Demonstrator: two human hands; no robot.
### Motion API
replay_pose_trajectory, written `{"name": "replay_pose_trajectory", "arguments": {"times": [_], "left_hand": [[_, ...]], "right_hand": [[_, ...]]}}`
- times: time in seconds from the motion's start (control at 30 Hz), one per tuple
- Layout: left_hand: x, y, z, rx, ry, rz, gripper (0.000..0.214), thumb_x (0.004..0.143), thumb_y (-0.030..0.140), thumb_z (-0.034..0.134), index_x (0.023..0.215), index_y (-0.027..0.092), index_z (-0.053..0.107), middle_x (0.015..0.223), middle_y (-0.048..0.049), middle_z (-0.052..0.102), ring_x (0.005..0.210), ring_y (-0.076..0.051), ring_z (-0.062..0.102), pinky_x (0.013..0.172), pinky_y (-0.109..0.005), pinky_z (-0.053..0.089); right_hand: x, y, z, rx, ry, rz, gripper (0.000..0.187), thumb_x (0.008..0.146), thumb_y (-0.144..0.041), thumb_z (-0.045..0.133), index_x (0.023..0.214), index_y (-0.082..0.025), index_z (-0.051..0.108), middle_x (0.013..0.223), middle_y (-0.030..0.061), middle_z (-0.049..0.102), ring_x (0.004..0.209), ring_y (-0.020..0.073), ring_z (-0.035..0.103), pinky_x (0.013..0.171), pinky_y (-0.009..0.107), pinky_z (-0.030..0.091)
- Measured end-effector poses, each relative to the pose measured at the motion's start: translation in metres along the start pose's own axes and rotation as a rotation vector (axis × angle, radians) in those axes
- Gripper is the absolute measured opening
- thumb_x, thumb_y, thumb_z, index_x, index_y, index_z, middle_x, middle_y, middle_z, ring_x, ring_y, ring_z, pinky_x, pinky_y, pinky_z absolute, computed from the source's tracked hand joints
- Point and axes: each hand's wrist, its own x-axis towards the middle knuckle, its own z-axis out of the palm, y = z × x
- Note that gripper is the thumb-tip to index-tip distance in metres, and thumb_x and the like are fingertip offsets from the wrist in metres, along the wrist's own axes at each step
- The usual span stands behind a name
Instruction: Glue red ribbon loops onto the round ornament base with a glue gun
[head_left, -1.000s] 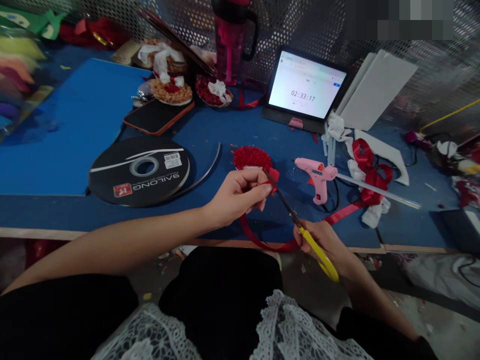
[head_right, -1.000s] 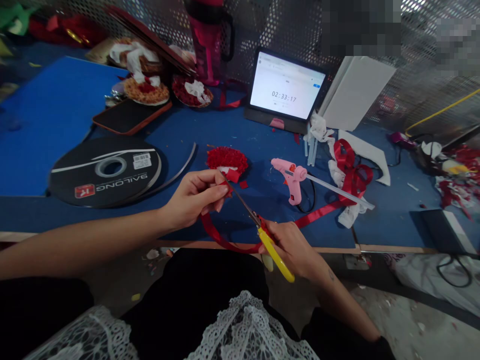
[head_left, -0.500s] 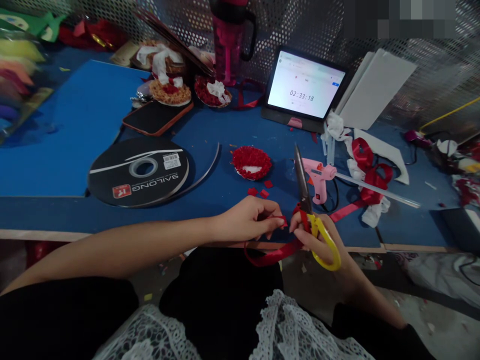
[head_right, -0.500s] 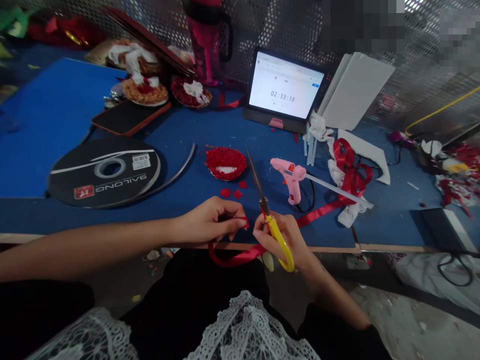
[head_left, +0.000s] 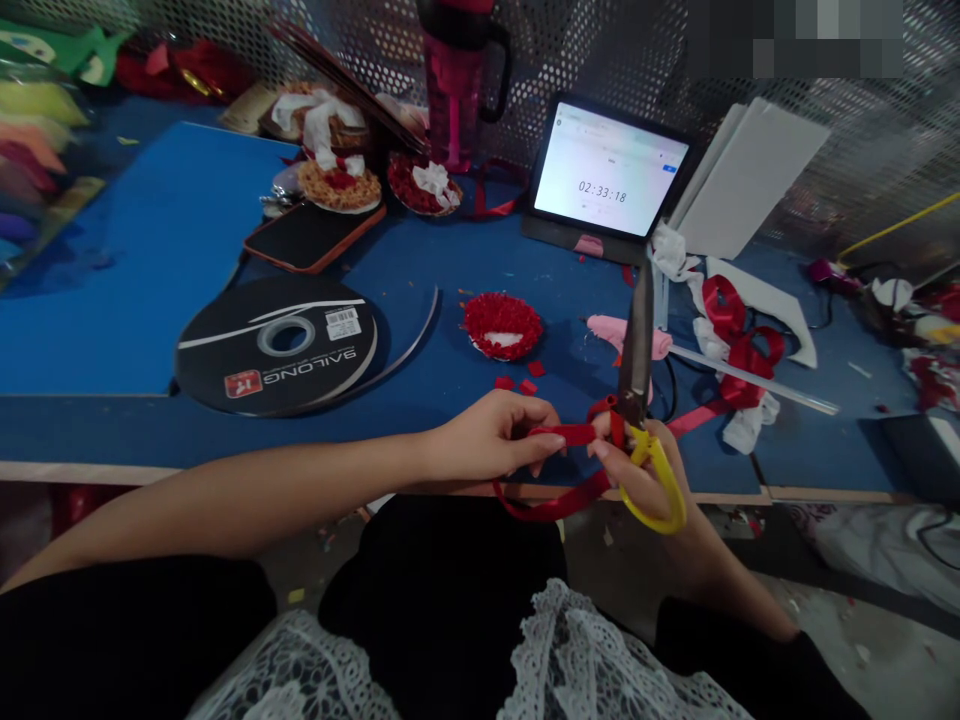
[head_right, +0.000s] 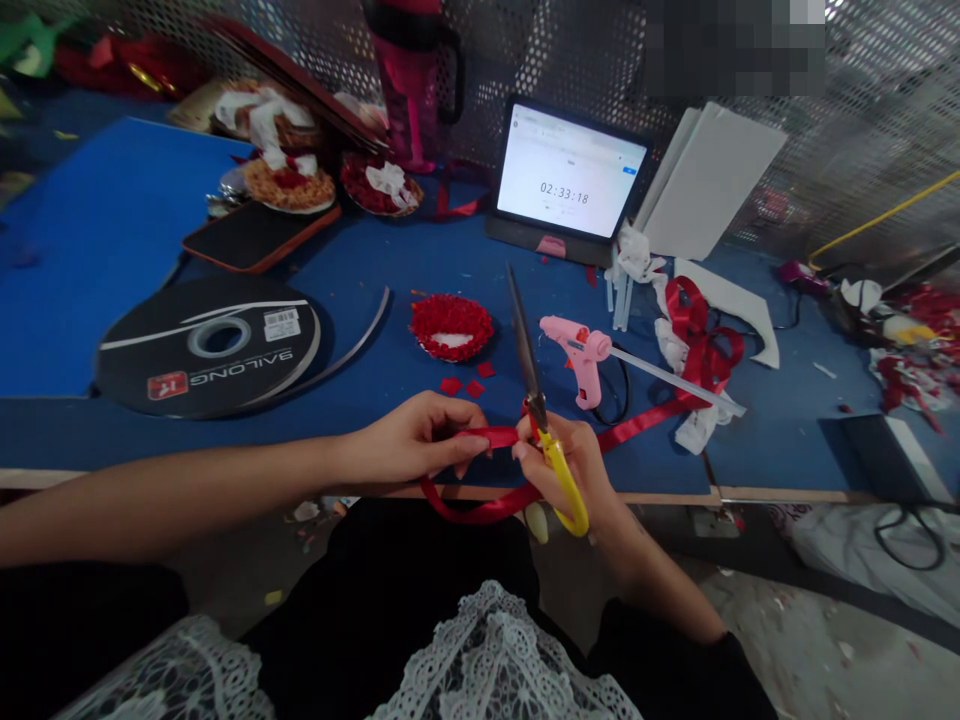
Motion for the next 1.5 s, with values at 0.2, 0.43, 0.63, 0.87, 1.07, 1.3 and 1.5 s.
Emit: {"name": "replay_pose_trajectory", "arguments": {"times": [0.2, 0.43, 0.63, 0.87, 1.07, 1.3, 1.5], "left_hand": [[0.001, 0.006, -0.005, -0.047, 0.094, 0.064, 0.023, 0.087, 0.032, 0.061, 0.074, 0.013, 0.058, 0.054, 0.0033, 0.055, 0.043, -0.002, 0.039, 0.041, -0.012, 0.028], [0.002, 0.009, -0.013, -0.158, 0.298, 0.205, 0.023, 0.087, 0.035, 0.064, 0.076, 0.015, 0.061, 0.051, 0.0034, 0.057, 0.035, -0.001, 0.036, 0.035, -0.014, 0.023], [0.004, 0.015, -0.013, -0.238, 0.423, 0.252, 0.020, 0.082, 0.031, 0.066, 0.071, 0.015, 0.060, 0.048, 0.0038, 0.056, 0.033, -0.001, 0.036, 0.033, -0.013, 0.024], [0.005, 0.020, -0.014, -0.264, 0.458, 0.247, 0.019, 0.078, 0.030, 0.068, 0.068, 0.016, 0.060, 0.047, 0.0038, 0.056, 0.033, -0.001, 0.038, 0.032, -0.013, 0.025], [0.004, 0.015, -0.015, -0.230, 0.358, 0.266, 0.020, 0.083, 0.027, 0.065, 0.070, 0.014, 0.060, 0.048, 0.0037, 0.056, 0.034, 0.000, 0.036, 0.033, -0.011, 0.023], [0.005, 0.011, -0.017, -0.211, 0.308, 0.313, 0.019, 0.087, 0.023, 0.062, 0.071, 0.013, 0.059, 0.051, 0.0029, 0.059, 0.034, 0.001, 0.036, 0.034, -0.011, 0.024], [0.005, 0.012, -0.017, -0.227, 0.300, 0.306, 0.018, 0.087, 0.023, 0.061, 0.071, 0.013, 0.060, 0.051, 0.0028, 0.059, 0.034, 0.001, 0.036, 0.034, -0.011, 0.024]], "right_hand": [[-0.006, 0.016, -0.013, 0.113, -0.208, -0.133, 0.039, 0.081, -0.052, 0.058, 0.096, -0.017, 0.063, 0.057, -0.0052, 0.041, 0.046, 0.0088, 0.034, 0.045, 0.023, 0.029], [-0.020, 0.029, -0.022, 0.136, -0.318, 0.002, 0.072, 0.077, -0.080, 0.047, 0.105, -0.016, 0.065, 0.061, -0.0033, 0.044, 0.050, 0.0104, 0.039, 0.046, 0.025, 0.030], [-0.024, 0.024, -0.021, 0.062, -0.388, -0.041, 0.098, 0.062, -0.096, 0.036, 0.115, -0.018, 0.058, 0.078, 0.0034, 0.060, 0.065, 0.0177, 0.057, 0.060, 0.029, 0.044], [-0.022, 0.015, -0.025, -0.221, -0.396, -0.094, 0.101, 0.061, -0.098, 0.031, 0.112, -0.016, 0.060, 0.070, 0.0025, 0.059, 0.059, 0.0177, 0.056, 0.056, 0.028, 0.043], [-0.017, 0.014, -0.021, -0.191, -0.411, -0.085, 0.099, 0.062, -0.098, 0.023, 0.101, -0.016, 0.061, 0.067, 0.0010, 0.056, 0.053, 0.0146, 0.053, 0.051, 0.026, 0.039], [-0.016, 0.017, -0.016, -0.182, -0.412, -0.059, 0.090, 0.070, -0.094, 0.021, 0.095, -0.018, 0.062, 0.063, -0.0005, 0.055, 0.054, 0.0137, 0.051, 0.053, 0.026, 0.036], [-0.015, 0.012, -0.015, -0.132, -0.404, -0.046, 0.077, 0.079, -0.087, 0.029, 0.088, -0.018, 0.061, 0.061, -0.0013, 0.054, 0.053, 0.0120, 0.046, 0.052, 0.025, 0.032]]}}
